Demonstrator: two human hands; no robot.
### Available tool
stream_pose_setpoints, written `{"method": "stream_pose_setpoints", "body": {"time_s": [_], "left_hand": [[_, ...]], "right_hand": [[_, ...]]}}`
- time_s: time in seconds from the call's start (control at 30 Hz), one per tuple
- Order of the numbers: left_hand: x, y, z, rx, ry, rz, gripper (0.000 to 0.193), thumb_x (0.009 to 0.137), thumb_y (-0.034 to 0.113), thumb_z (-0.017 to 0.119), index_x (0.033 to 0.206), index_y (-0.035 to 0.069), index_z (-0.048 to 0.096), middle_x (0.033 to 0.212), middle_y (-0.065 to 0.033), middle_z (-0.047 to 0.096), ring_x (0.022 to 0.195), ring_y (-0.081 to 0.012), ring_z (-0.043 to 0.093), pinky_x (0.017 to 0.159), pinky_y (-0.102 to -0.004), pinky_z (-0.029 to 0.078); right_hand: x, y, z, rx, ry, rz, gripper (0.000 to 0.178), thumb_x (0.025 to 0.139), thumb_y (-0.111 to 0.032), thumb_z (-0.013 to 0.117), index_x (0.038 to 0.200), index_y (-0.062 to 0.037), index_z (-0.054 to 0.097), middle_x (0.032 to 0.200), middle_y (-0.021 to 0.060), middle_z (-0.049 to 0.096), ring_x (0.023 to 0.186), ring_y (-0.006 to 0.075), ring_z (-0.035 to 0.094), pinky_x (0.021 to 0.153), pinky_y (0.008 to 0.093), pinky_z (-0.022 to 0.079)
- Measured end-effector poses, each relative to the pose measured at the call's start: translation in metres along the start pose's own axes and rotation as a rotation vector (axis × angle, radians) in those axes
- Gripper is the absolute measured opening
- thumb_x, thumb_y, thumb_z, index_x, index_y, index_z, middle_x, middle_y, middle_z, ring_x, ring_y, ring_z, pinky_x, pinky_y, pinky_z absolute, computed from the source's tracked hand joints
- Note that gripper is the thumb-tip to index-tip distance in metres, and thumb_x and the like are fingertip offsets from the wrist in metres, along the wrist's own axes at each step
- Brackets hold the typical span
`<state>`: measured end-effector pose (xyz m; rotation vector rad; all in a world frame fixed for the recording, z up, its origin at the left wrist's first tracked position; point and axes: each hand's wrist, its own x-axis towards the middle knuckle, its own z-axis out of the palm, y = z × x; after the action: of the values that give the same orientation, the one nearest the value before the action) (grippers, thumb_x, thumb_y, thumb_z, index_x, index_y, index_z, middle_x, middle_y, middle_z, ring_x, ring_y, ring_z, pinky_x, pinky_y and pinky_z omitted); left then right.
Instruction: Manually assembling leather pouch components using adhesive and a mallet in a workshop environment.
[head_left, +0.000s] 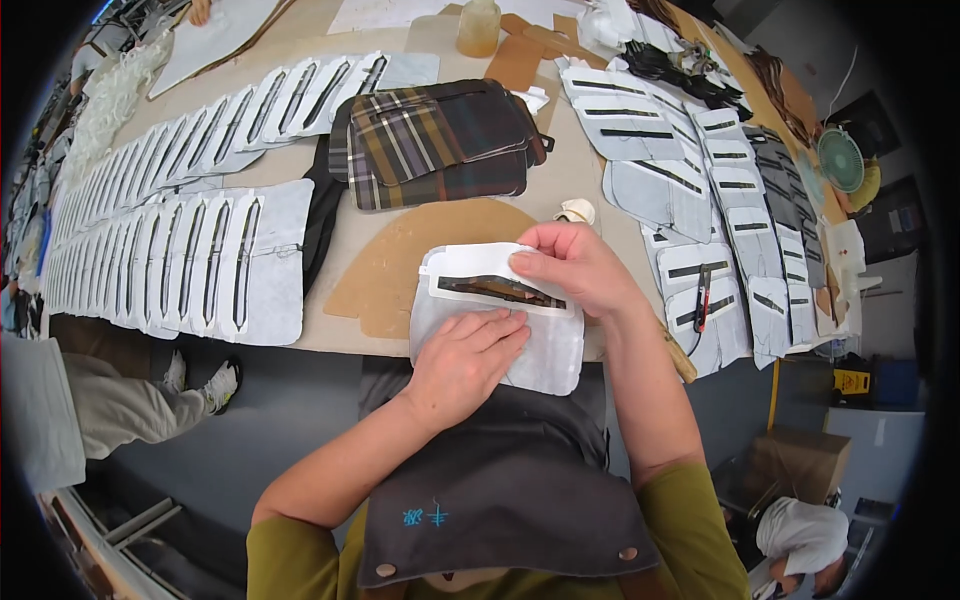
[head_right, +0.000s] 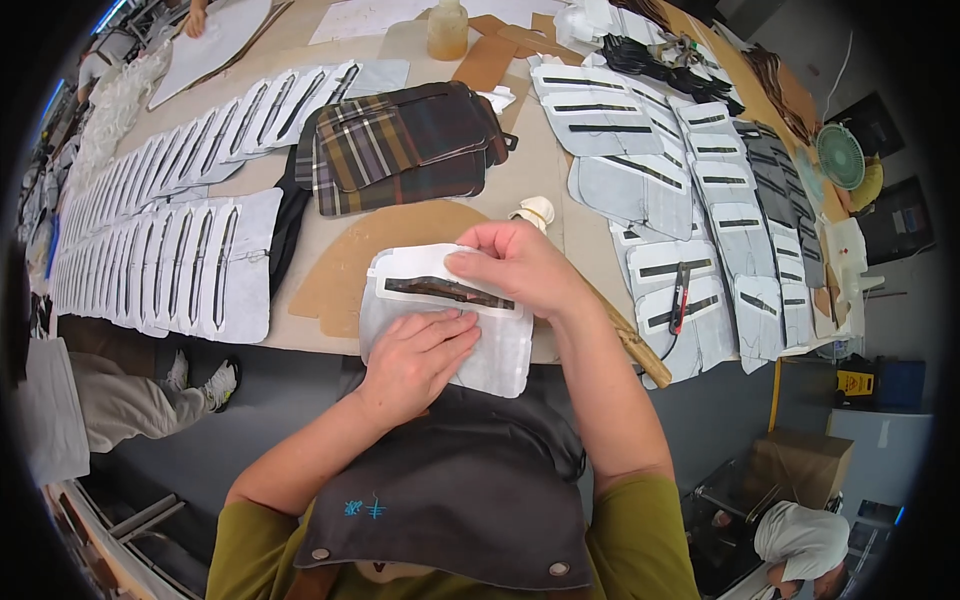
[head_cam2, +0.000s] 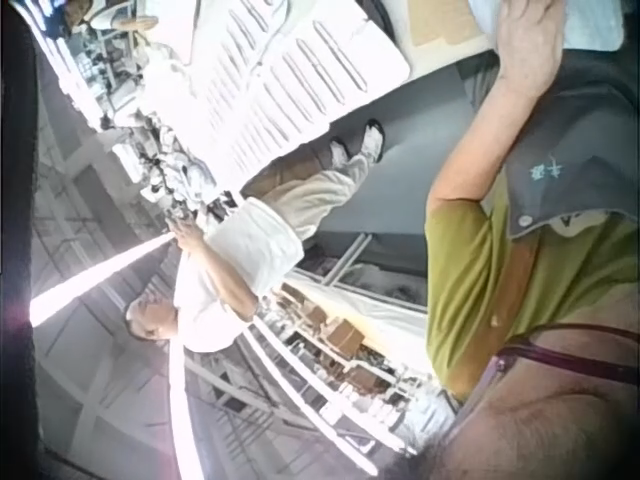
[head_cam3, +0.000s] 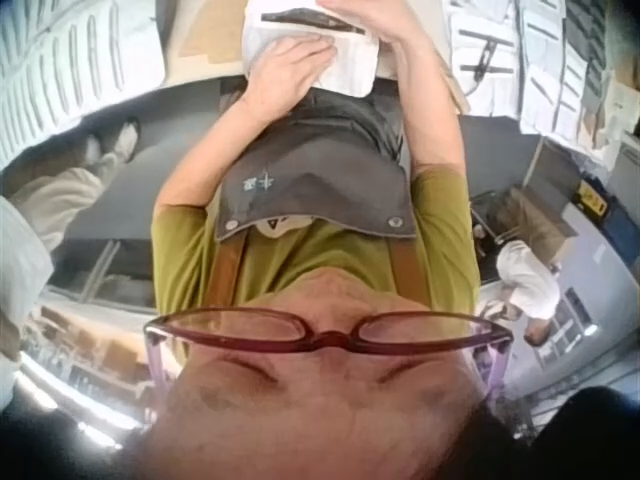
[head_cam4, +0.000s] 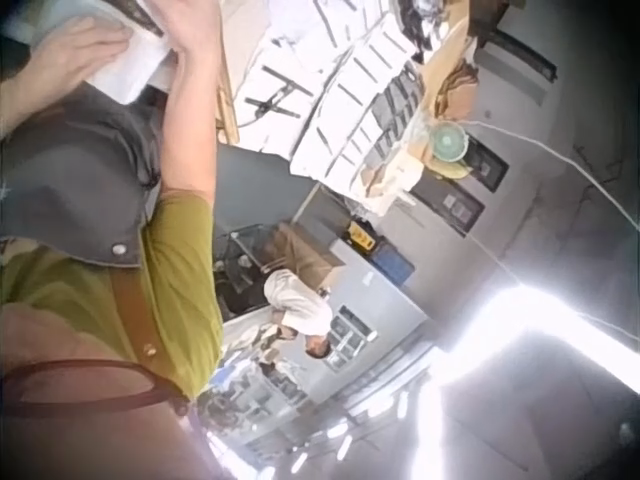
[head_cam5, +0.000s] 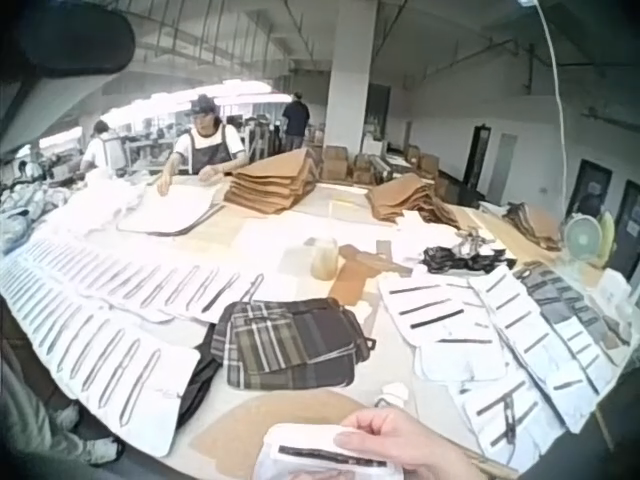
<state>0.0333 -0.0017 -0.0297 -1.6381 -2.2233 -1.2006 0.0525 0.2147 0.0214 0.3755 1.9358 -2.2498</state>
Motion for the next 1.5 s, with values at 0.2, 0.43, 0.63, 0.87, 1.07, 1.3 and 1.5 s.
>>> {"method": "stream_pose_setpoints", "body": {"time_s": [0.2, 0.43, 0.63, 0.87, 1.07, 1.3, 1.5], "left_hand": [[0.001, 0.000, 0.001, -0.059, -0.023, -0.014, 0.031, 0.083, 0.009, 0.074, 0.114, 0.005, 0.074, 0.124, -0.0068, 0.069, 0.116, -0.0274, 0.065, 0.097, -0.0397, 0.052], [0.027, 0.001, -0.007, -0.056, -0.156, -0.133, 0.046, 0.089, 0.014, 0.072, 0.131, -0.001, 0.059, 0.132, -0.0187, 0.059, 0.128, -0.0367, 0.053, 0.112, -0.0515, 0.037], [0.047, -0.014, -0.010, -0.279, -0.132, -0.383, 0.028, 0.078, 0.023, 0.085, 0.095, 0.004, 0.071, 0.087, -0.0081, 0.060, 0.090, -0.0297, 0.055, 0.085, -0.0423, 0.042], [0.039, -0.017, 0.000, -0.253, -0.066, -0.366, 0.015, 0.074, 0.018, 0.087, 0.081, 0.012, 0.074, 0.074, 0.0009, 0.058, 0.081, -0.0214, 0.056, 0.088, -0.0399, 0.038], [0.040, -0.008, -0.004, -0.086, 0.036, -0.076, 0.016, 0.072, 0.019, 0.086, 0.085, 0.014, 0.078, 0.079, 0.0003, 0.061, 0.086, -0.0224, 0.056, 0.091, -0.0412, 0.037], [0.034, -0.022, -0.007, -0.083, -0.020, -0.180, 0.015, 0.074, 0.017, 0.085, 0.087, 0.014, 0.077, 0.083, 0.0006, 0.062, 0.088, -0.0225, 0.056, 0.093, -0.0407, 0.036], [0.036, -0.019, -0.006, -0.103, -0.024, -0.155, 0.015, 0.076, 0.014, 0.083, 0.088, 0.013, 0.073, 0.087, 0.0004, 0.062, 0.090, -0.0228, 0.056, 0.092, -0.0416, 0.035]], "right_hand": [[-0.015, 0.000, -0.018, -0.547, 0.060, -0.039, 0.018, 0.095, -0.019, 0.073, 0.090, -0.0019, 0.071, 0.078, -0.0035, 0.065, 0.071, 0.0039, 0.053, 0.063, 0.0234, 0.045], [-0.026, 0.028, -0.004, -0.364, 0.162, -0.212, 0.021, 0.100, -0.023, 0.069, 0.092, -0.0029, 0.069, 0.077, -0.0052, 0.060, 0.073, 0.0032, 0.050, 0.063, 0.0239, 0.043], [-0.024, 0.032, 0.011, -0.371, 0.262, -0.220, 0.025, 0.098, -0.026, 0.069, 0.095, -0.0011, 0.069, 0.077, 0.0038, 0.066, 0.073, 0.0103, 0.057, 0.066, 0.0304, 0.048], [-0.022, 0.043, 0.022, -0.480, 0.320, -0.256, 0.025, 0.097, -0.026, 0.069, 0.095, -0.0011, 0.069, 0.075, 0.0121, 0.067, 0.068, 0.0197, 0.062, 0.065, 0.0351, 0.048], [-0.012, 0.041, 0.019, -0.831, 0.528, -0.322, 0.025, 0.095, -0.026, 0.071, 0.093, -0.0009, 0.069, 0.074, 0.0159, 0.068, 0.067, 0.0286, 0.069, 0.060, 0.0412, 0.049], [-0.028, 0.012, -0.019, -0.289, 0.029, 0.108, 0.021, 0.098, -0.018, 0.070, 0.113, -0.0035, 0.066, 0.090, -0.0054, 0.069, 0.075, 0.0003, 0.058, 0.061, 0.0184, 0.043], [-0.040, 0.008, -0.012, -0.228, -0.045, 0.178, 0.029, 0.098, -0.013, 0.067, 0.124, -0.0036, 0.062, 0.100, 0.0005, 0.072, 0.081, 0.0038, 0.061, 0.068, 0.0222, 0.048]]}}
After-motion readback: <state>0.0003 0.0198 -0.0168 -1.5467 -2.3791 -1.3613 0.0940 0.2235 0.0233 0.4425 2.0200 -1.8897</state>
